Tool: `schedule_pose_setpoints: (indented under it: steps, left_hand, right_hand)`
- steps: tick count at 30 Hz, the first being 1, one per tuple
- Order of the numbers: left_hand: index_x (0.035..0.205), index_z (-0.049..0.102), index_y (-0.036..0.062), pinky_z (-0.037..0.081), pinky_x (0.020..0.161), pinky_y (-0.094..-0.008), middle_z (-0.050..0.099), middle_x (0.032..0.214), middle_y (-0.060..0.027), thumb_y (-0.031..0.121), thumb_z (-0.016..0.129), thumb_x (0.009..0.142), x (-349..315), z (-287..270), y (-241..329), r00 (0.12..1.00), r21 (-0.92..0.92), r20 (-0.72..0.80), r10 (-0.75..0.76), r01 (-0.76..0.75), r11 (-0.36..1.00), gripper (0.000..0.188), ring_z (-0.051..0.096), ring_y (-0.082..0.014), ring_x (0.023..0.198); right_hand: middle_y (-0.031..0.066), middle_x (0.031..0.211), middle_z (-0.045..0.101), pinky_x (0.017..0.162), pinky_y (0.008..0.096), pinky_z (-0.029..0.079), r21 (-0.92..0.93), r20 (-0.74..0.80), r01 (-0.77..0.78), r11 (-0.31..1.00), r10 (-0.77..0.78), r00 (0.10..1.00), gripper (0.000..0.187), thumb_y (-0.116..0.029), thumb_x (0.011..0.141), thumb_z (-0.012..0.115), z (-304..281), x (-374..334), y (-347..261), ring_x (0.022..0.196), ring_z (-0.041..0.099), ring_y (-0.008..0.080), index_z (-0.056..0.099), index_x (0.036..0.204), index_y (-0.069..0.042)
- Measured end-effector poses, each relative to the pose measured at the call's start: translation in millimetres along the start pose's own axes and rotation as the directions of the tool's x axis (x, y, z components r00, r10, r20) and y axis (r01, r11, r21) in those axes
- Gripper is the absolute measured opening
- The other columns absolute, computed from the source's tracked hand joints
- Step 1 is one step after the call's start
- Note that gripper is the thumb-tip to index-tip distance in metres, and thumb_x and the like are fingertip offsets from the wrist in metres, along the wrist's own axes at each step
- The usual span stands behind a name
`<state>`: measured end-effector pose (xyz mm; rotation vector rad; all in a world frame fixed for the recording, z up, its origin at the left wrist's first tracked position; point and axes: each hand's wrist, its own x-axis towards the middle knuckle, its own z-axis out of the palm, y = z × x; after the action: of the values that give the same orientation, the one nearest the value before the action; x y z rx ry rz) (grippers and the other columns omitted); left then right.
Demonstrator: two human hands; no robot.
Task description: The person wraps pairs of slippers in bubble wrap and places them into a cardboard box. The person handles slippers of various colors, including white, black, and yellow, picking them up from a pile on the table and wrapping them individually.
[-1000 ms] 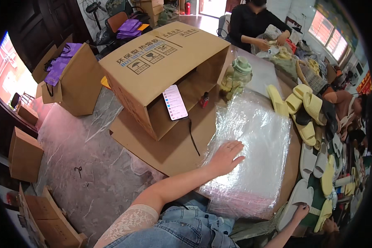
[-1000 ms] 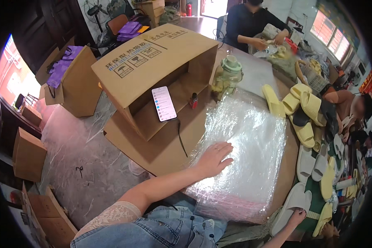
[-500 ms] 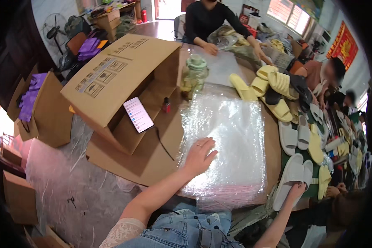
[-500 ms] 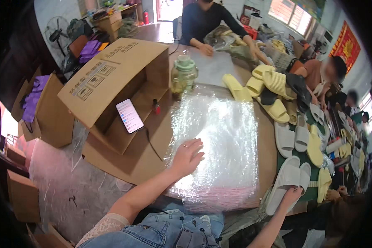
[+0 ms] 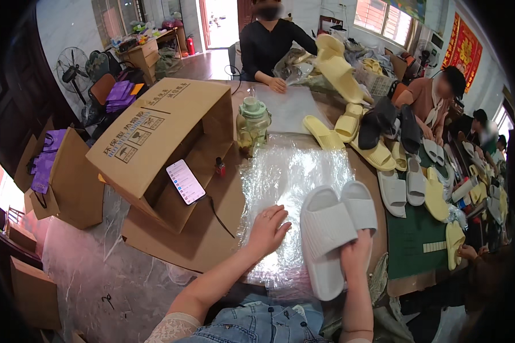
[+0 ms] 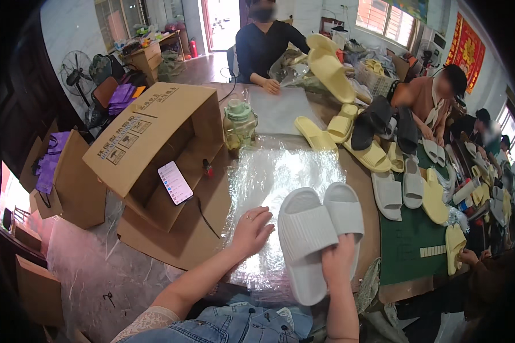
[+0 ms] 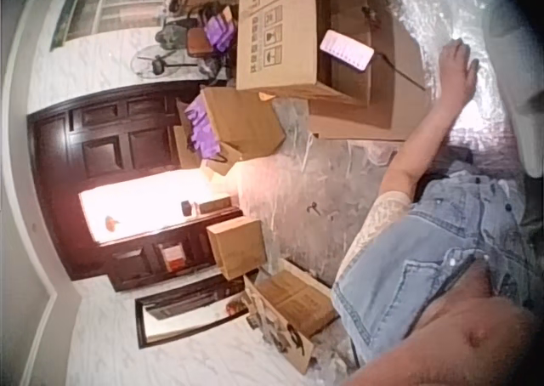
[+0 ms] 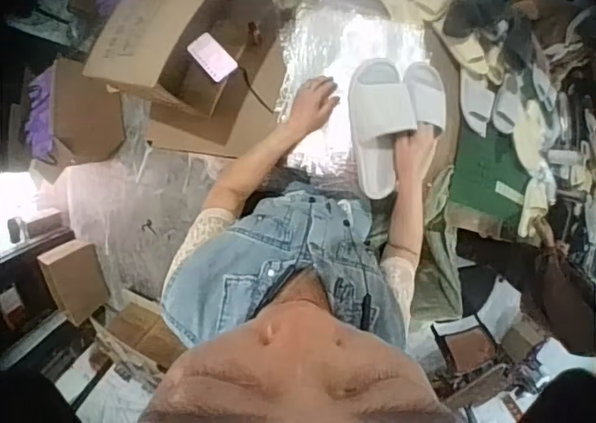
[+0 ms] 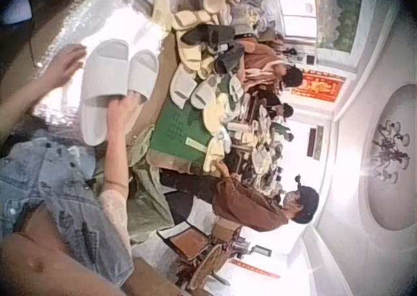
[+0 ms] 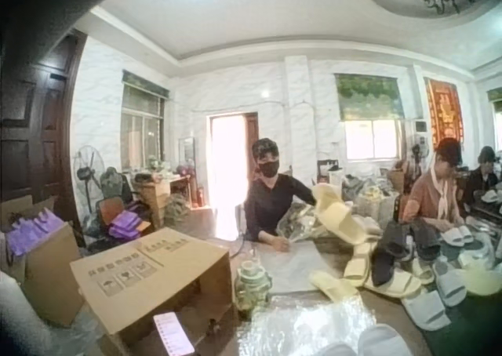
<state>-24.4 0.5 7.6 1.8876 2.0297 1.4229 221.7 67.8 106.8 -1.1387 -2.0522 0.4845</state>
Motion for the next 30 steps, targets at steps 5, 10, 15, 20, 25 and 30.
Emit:
schedule_pose_setpoints:
  steps: [5,10,15,20,25,30]
  left_hand:
    - [0.112,0.068,0.0021,0.045,0.102,-0.0462,0.064,0.126,-0.0158,0.016,0.07,0.088,-1,4,0,1.0,-0.039,-0.001,0.001,-0.001,0.999,0.028,0.058,-0.0356,0.118]
    - [0.108,0.069,0.0012,0.047,0.099,-0.047,0.065,0.123,-0.0168,0.015,0.072,0.085,2,4,4,1.0,-0.053,-0.024,-0.005,0.003,0.999,0.027,0.06,-0.0369,0.114]
    - [0.107,0.07,0.0011,0.047,0.098,-0.0472,0.066,0.122,-0.0182,0.012,0.072,0.082,-1,5,-3,0.999,-0.01,-0.033,0.026,-0.026,1.0,0.027,0.061,-0.038,0.114]
    - [0.111,0.071,0.0006,0.046,0.103,-0.045,0.066,0.124,-0.0173,0.009,0.07,0.082,0,2,0,1.0,-0.036,0.002,-0.004,0.004,0.999,0.03,0.059,-0.0363,0.117]
    - [0.109,0.071,0.0012,0.044,0.106,-0.0438,0.064,0.127,-0.0156,0.008,0.07,0.082,-3,10,-10,1.0,-0.057,0.022,-0.006,0.007,0.998,0.028,0.056,-0.035,0.121]
    - [0.107,0.07,0.0016,0.044,0.103,-0.0469,0.065,0.124,-0.0166,0.011,0.07,0.08,-4,9,-9,1.0,-0.064,0.02,-0.006,0.007,0.998,0.029,0.057,-0.0375,0.116]
  right_hand:
    - [0.0276,0.108,0.059,0.082,0.0554,0.048,-0.177,0.02,-0.104,0.979,0.109,0.994,0.023,-0.009,0.079,0.062,78,-14,65,0.095,0.059,0.0497,0.06,0.097,0.004]
    - [0.024,0.102,0.059,0.078,0.0567,0.05,-0.204,-0.061,-0.097,0.974,0.086,0.994,0.024,-0.014,0.077,0.066,87,-23,74,0.09,0.061,0.0468,0.06,0.096,0.0]
    - [0.0214,0.099,0.061,0.076,0.0544,0.049,-0.142,0.02,-0.225,0.964,0.23,0.973,0.024,-0.013,0.075,0.069,84,-19,62,0.09,0.061,0.0454,0.062,0.095,-0.002]
    - [0.0178,0.098,0.062,0.075,0.0532,0.051,-0.1,-0.051,-0.216,0.971,0.212,0.976,0.022,-0.017,0.077,0.07,88,-19,60,0.087,0.063,0.0426,0.064,0.095,-0.005]
    - [0.0163,0.099,0.063,0.073,0.0535,0.053,-0.101,-0.062,-0.241,0.965,0.236,0.97,0.024,-0.023,0.08,0.07,81,-22,59,0.084,0.065,0.0417,0.065,0.097,-0.007]
    - [0.0159,0.1,0.063,0.073,0.0529,0.054,-0.114,-0.031,-0.275,0.955,0.273,0.962,0.025,-0.026,0.08,0.071,76,-22,53,0.085,0.065,0.0414,0.066,0.096,-0.007]
